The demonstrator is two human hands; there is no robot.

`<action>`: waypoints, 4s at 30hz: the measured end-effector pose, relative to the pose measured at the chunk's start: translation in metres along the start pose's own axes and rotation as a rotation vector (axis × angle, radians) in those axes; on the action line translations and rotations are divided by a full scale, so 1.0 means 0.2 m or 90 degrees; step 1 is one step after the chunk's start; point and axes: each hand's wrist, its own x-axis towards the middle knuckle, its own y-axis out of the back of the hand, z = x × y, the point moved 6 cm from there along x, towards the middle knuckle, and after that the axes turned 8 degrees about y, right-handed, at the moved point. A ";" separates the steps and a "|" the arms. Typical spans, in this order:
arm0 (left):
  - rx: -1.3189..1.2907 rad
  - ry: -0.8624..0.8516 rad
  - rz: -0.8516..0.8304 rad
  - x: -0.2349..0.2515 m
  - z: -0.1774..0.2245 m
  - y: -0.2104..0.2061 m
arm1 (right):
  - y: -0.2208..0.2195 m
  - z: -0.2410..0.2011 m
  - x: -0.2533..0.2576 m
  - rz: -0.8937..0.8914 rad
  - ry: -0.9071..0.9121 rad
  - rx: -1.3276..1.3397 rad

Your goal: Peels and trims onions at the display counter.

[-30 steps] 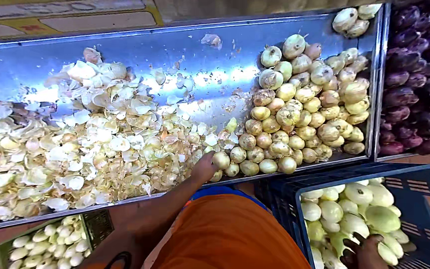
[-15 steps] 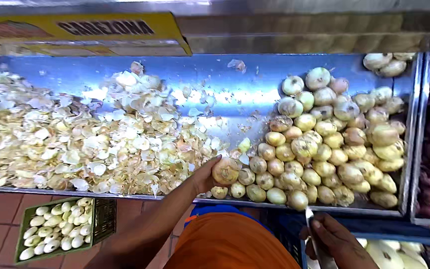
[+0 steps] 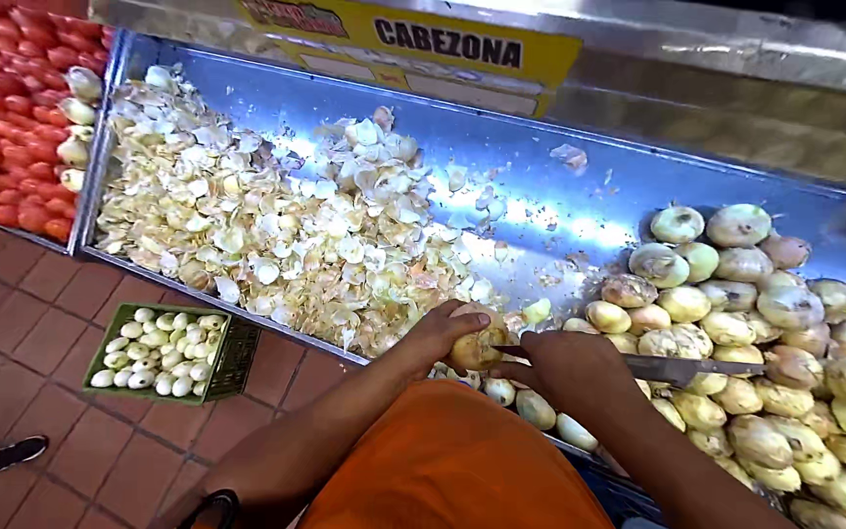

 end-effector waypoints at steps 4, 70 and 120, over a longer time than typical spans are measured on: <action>0.078 0.060 0.003 0.00 0.01 0.01 | -0.01 -0.04 0.06 -0.019 0.094 -0.003; -0.134 -0.060 0.087 -0.07 0.16 0.31 | 0.21 -0.07 0.31 0.132 0.197 0.091; -0.369 -0.046 0.231 0.07 0.02 0.27 | -0.02 0.17 0.47 0.156 0.219 0.093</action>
